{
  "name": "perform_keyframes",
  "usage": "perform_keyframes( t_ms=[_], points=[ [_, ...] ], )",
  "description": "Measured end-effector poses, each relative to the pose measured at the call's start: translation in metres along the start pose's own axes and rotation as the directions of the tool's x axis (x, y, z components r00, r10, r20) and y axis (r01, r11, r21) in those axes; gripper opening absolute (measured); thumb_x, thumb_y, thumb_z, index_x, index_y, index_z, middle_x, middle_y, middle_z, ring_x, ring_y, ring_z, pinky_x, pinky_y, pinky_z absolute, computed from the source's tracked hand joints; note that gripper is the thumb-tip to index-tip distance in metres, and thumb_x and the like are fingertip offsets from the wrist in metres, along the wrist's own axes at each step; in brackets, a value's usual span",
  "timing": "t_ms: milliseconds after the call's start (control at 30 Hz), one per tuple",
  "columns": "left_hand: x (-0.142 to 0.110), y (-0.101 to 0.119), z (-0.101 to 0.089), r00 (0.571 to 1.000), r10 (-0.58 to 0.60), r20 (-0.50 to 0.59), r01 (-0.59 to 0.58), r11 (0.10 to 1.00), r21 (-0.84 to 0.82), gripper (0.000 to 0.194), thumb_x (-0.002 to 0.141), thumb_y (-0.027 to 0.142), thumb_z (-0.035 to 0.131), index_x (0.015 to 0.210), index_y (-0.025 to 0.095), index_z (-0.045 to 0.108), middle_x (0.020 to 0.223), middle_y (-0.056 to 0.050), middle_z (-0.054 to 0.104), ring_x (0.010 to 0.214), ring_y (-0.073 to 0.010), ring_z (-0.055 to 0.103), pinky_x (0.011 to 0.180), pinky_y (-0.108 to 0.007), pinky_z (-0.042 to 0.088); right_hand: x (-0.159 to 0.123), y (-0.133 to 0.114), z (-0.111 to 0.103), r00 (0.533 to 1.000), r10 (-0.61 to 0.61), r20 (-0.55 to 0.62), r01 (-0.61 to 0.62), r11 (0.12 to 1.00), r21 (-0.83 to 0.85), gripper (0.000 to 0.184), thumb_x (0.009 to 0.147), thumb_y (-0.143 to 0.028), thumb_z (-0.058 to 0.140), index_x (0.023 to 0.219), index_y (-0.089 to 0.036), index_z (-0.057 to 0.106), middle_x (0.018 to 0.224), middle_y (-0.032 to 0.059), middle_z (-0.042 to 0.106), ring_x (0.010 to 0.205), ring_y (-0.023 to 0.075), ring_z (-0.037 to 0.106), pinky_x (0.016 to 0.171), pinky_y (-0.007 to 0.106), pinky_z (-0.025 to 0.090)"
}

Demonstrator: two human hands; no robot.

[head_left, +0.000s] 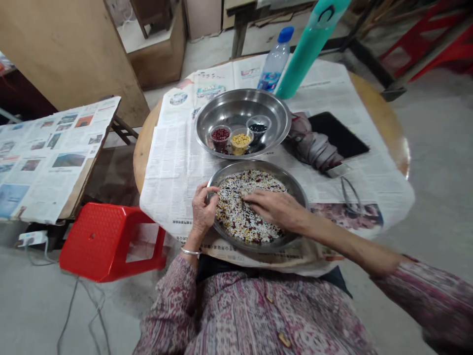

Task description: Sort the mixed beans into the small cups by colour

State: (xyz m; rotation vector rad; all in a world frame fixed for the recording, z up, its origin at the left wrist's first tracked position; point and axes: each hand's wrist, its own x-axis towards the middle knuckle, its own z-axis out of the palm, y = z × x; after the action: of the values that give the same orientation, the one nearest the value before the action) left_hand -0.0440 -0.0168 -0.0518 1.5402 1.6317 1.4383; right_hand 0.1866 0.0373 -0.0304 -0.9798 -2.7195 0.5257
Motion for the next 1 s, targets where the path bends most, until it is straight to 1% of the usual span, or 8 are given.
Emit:
perform_keyframes(
  t_ms=[133,267,400,533,600,700,833,1000],
  points=[
    [0.000,0.000,0.000,1.000,-0.007,-0.005,0.007,1.000,0.001,0.015,0.087,0.011,0.060,0.093,0.019,0.070,0.113,-0.007,0.067,0.115,-0.0206,0.062,0.104,-0.034,0.047,0.021,0.014,-0.004,0.958,0.210,-0.195,-0.246,0.951,-0.186,0.034,0.099,-0.025,0.043,0.118,-0.015,0.069,0.111,0.0151,0.070,0.103,0.0274,0.064,0.081,0.037,0.053],
    [0.000,0.000,0.000,1.000,-0.020,-0.004,0.020,1.000,0.001,0.014,0.087,0.012,0.060,0.092,0.019,0.071,0.113,-0.007,0.067,0.113,-0.0201,0.063,0.102,-0.034,0.048,0.027,0.009,0.001,0.927,0.299,-0.226,-0.343,0.920,-0.188,0.038,0.099,-0.037,0.048,0.123,-0.014,0.067,0.114,0.0182,0.067,0.107,0.0324,0.060,0.079,0.040,0.053],
    [-0.001,0.001,0.000,1.000,-0.002,-0.012,0.002,1.000,0.000,0.014,0.087,0.011,0.060,0.092,0.019,0.070,0.110,-0.007,0.067,0.113,-0.0200,0.062,0.102,-0.033,0.047,0.026,-0.010,0.015,0.973,0.186,-0.138,-0.171,0.979,0.114,0.026,0.094,-0.026,0.054,0.112,-0.015,0.069,0.107,0.0139,0.069,0.097,0.0254,0.065,0.088,0.039,0.052],
    [-0.001,0.000,0.000,1.000,-0.003,-0.013,0.003,1.000,0.012,0.015,0.087,0.011,0.059,0.093,0.019,0.070,0.110,-0.007,0.067,0.112,-0.0198,0.062,0.103,-0.033,0.047,0.022,-0.042,0.026,0.994,-0.036,-0.106,0.073,0.925,0.372,0.020,0.092,-0.014,0.053,0.103,-0.019,0.069,0.099,0.0080,0.070,0.093,0.0199,0.065,0.088,0.035,0.052],
    [0.000,0.000,0.000,1.000,-0.004,-0.013,0.004,1.000,0.022,0.015,0.088,0.012,0.058,0.094,0.019,0.069,0.110,-0.007,0.067,0.113,-0.0197,0.062,0.104,-0.034,0.047,0.022,-0.058,0.029,0.988,-0.131,-0.076,0.150,0.917,0.369,0.021,0.092,-0.013,0.053,0.104,-0.018,0.070,0.101,0.0083,0.069,0.094,0.0193,0.063,0.087,0.034,0.052],
    [0.000,0.000,0.000,1.000,-0.002,-0.014,0.002,1.000,0.027,0.014,0.088,0.012,0.058,0.093,0.019,0.069,0.110,-0.006,0.067,0.113,-0.0195,0.062,0.105,-0.034,0.047,0.028,-0.067,0.028,0.981,-0.195,-0.018,0.195,0.964,0.182,0.019,0.093,-0.015,0.054,0.103,-0.016,0.070,0.107,0.0119,0.068,0.101,0.0222,0.060,0.088,0.035,0.052],
    [0.001,0.000,0.000,1.000,0.012,-0.020,-0.012,1.000,0.016,0.015,0.088,0.012,0.058,0.094,0.019,0.070,0.111,-0.007,0.067,0.112,-0.0195,0.062,0.104,-0.034,0.048,0.037,-0.040,0.015,0.998,-0.060,-0.031,0.057,0.992,-0.113,0.020,0.094,-0.017,0.052,0.100,-0.015,0.071,0.109,0.0137,0.067,0.105,0.0255,0.057,0.083,0.034,0.049],
    [0.001,0.001,0.000,1.000,0.000,-0.022,0.001,1.000,0.020,0.014,0.087,0.011,0.059,0.092,0.019,0.070,0.109,-0.007,0.068,0.112,-0.0205,0.063,0.102,-0.034,0.048,0.045,0.002,0.000,0.960,0.209,-0.186,-0.242,0.955,-0.172,0.029,0.091,-0.013,0.048,0.107,-0.016,0.072,0.108,0.0130,0.068,0.105,0.0269,0.057,0.080,0.036,0.048]
  ],
)
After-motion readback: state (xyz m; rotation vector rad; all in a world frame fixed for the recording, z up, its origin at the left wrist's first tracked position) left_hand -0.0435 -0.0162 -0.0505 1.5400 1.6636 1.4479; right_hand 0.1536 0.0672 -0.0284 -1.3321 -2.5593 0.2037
